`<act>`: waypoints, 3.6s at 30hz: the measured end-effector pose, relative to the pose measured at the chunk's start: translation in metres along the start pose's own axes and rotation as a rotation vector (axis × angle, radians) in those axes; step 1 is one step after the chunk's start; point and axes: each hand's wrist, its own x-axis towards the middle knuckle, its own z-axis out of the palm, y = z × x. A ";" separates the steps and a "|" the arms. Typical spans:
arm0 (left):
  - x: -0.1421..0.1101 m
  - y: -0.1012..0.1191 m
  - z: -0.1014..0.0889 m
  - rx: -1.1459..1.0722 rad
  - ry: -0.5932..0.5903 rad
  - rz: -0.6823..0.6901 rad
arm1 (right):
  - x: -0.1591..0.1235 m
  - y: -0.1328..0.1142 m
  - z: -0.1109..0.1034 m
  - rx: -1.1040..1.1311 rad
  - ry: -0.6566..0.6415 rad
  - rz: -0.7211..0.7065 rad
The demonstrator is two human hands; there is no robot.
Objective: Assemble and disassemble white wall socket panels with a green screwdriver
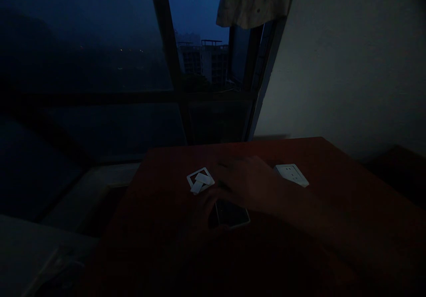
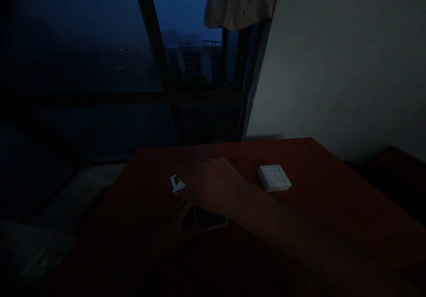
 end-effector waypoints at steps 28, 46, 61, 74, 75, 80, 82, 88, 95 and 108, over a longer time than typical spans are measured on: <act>0.000 0.000 0.001 0.012 0.042 0.049 | 0.001 0.000 -0.002 0.063 -0.006 0.002; -0.002 -0.002 0.003 0.003 -0.019 -0.038 | 0.005 -0.008 0.002 -0.039 -0.008 0.079; 0.000 0.003 -0.003 0.001 0.017 0.024 | 0.000 -0.007 -0.003 -0.026 -0.001 0.083; 0.000 -0.001 -0.001 0.014 0.032 0.044 | -0.002 -0.005 -0.003 -0.016 0.005 0.114; 0.000 -0.001 0.000 0.011 0.033 0.051 | -0.004 -0.005 -0.004 0.028 0.003 0.082; -0.001 -0.003 0.001 0.021 0.017 0.034 | -0.005 -0.003 -0.003 0.045 -0.009 0.031; -0.001 -0.004 0.001 0.021 0.005 0.019 | -0.003 -0.005 -0.003 -0.021 -0.017 0.079; 0.000 -0.003 0.001 0.004 0.004 0.009 | -0.003 -0.010 -0.006 -0.013 -0.020 0.141; 0.000 0.000 0.000 -0.012 0.011 0.015 | -0.007 -0.006 -0.005 0.046 -0.014 0.040; 0.002 0.006 -0.005 -0.001 0.025 0.017 | -0.006 -0.008 -0.007 0.035 -0.048 0.053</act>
